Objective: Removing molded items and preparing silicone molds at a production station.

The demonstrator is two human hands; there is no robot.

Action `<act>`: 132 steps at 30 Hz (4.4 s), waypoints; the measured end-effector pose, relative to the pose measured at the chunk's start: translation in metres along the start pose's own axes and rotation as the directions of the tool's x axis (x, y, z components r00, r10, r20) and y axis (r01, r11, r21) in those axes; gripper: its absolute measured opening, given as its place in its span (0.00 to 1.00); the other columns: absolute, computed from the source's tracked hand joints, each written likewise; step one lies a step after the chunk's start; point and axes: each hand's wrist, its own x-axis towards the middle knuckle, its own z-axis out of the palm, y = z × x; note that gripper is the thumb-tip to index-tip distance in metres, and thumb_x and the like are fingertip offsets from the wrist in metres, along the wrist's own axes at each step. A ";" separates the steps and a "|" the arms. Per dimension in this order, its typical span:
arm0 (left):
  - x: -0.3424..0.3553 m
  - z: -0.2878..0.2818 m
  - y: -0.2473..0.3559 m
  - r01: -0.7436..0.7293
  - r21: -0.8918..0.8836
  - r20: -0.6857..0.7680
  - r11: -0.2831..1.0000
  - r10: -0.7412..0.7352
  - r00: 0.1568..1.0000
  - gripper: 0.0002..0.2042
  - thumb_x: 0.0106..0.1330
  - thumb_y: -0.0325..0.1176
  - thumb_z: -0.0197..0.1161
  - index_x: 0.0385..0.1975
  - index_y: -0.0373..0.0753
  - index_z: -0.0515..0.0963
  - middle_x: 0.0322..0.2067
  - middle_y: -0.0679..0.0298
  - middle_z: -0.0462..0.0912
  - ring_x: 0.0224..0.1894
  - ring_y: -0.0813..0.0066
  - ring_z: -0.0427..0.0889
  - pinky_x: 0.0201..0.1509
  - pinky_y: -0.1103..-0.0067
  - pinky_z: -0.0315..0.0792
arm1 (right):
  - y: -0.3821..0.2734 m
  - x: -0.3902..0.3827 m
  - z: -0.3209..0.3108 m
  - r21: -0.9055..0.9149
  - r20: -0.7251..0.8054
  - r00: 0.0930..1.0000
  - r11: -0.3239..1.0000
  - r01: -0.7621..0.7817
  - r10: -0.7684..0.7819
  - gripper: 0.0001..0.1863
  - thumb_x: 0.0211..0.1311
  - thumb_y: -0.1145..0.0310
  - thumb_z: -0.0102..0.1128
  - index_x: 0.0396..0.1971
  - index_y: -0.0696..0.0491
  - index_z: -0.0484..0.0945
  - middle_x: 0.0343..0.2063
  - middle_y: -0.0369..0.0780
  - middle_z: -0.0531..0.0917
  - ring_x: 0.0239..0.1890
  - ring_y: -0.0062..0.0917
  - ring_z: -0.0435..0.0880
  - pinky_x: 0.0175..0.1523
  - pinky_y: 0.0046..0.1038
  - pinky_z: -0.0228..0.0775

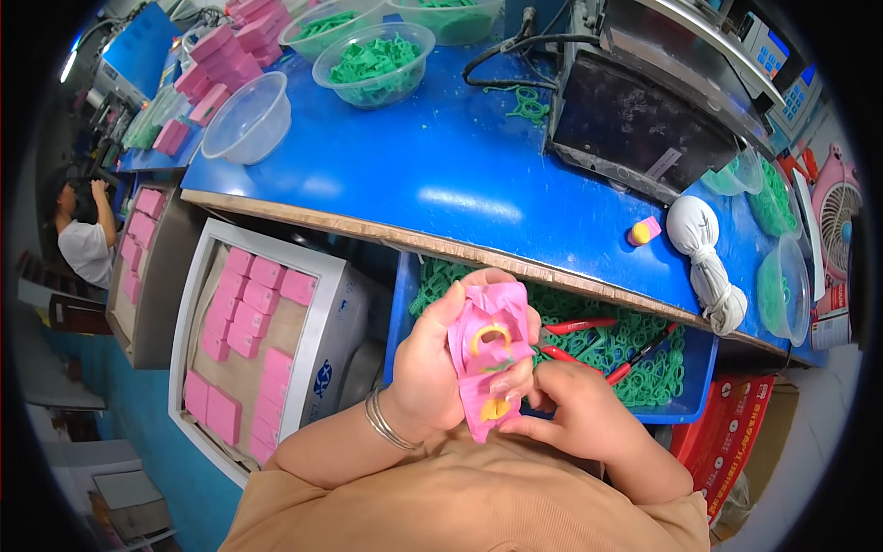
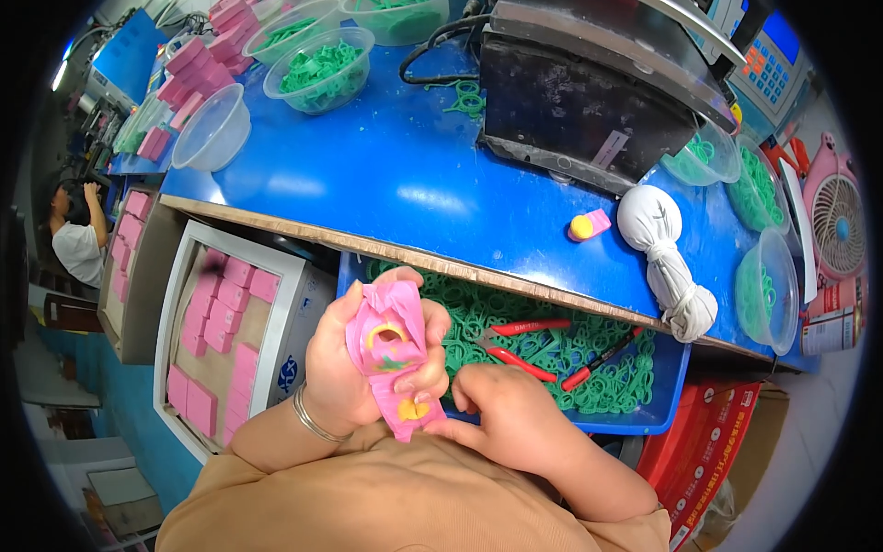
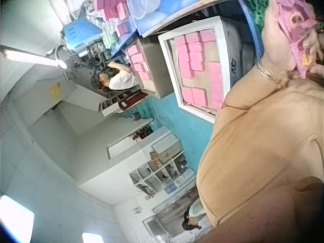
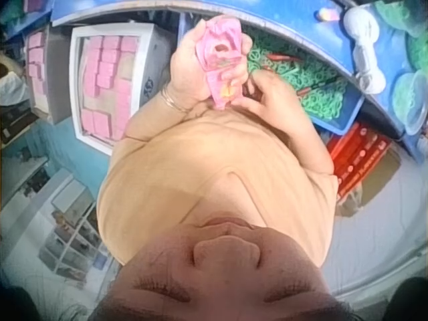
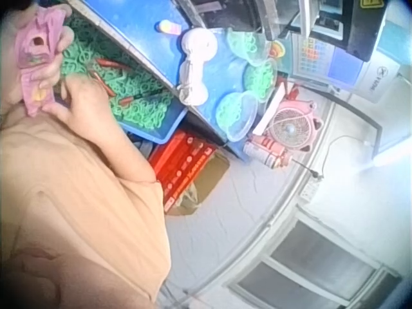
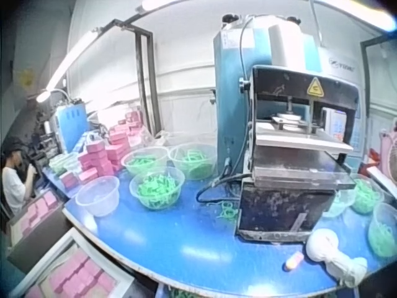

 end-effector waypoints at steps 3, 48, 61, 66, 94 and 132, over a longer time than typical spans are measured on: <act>-0.001 0.001 -0.001 -0.012 -0.023 -0.039 1.000 0.011 0.999 0.18 0.68 0.51 0.38 0.49 0.48 0.62 0.35 0.53 0.70 0.17 0.69 0.67 0.23 0.70 0.63 | -0.007 0.000 -0.018 -0.038 -0.048 0.991 0.992 0.124 -0.126 0.23 0.40 0.52 0.70 0.17 0.52 0.66 0.16 0.37 0.68 0.19 0.32 0.68 0.27 0.31 0.60; -0.007 -0.001 -0.022 -0.241 0.735 -0.026 0.634 0.381 0.924 0.28 0.63 0.60 0.42 0.43 0.37 0.57 0.33 0.50 0.75 0.33 0.70 0.75 0.36 0.77 0.71 | -0.020 0.013 0.004 -0.328 -0.489 0.642 0.807 0.492 -0.590 0.16 0.33 0.74 0.67 0.29 0.58 0.77 0.33 0.41 0.79 0.32 0.29 0.75 0.36 0.29 0.67; -0.018 -0.010 0.000 -0.573 0.819 0.473 -0.005 0.571 0.671 0.32 0.59 0.56 0.54 0.48 0.33 0.55 0.39 0.48 0.72 0.37 0.70 0.74 0.41 0.78 0.71 | -0.017 0.001 0.025 -0.057 -0.585 0.782 0.973 0.222 -0.213 0.12 0.42 0.75 0.68 0.29 0.56 0.77 0.26 0.41 0.81 0.28 0.31 0.80 0.31 0.27 0.72; -0.033 -0.005 0.021 -0.513 0.800 0.341 0.311 0.468 0.815 0.29 0.50 0.38 0.69 0.48 0.28 0.66 0.40 0.49 0.77 0.33 0.71 0.79 0.37 0.78 0.74 | 0.009 -0.007 0.014 0.431 -0.720 0.685 0.846 0.314 0.112 0.03 0.50 0.80 0.61 0.26 0.58 0.78 0.32 0.42 0.81 0.37 0.25 0.79 0.43 0.24 0.70; -0.030 0.013 -0.004 -0.148 0.978 0.193 -0.148 0.364 0.911 0.17 0.51 0.22 0.64 0.43 0.36 0.76 0.28 0.58 0.79 0.27 0.72 0.79 0.31 0.81 0.73 | 0.031 -0.027 -0.005 -0.298 -0.400 0.890 0.888 -0.350 0.216 0.08 0.50 0.70 0.55 0.24 0.58 0.70 0.19 0.47 0.74 0.21 0.41 0.75 0.24 0.35 0.65; -0.032 0.006 -0.011 0.087 0.902 -0.197 0.423 0.222 0.955 0.14 0.54 0.23 0.63 0.41 0.37 0.76 0.29 0.65 0.78 0.31 0.84 0.76 0.34 0.85 0.71 | 0.016 -0.005 0.007 -0.495 -0.519 0.834 0.861 -0.116 -0.186 0.11 0.46 0.70 0.61 0.27 0.58 0.72 0.30 0.45 0.75 0.35 0.38 0.74 0.36 0.34 0.67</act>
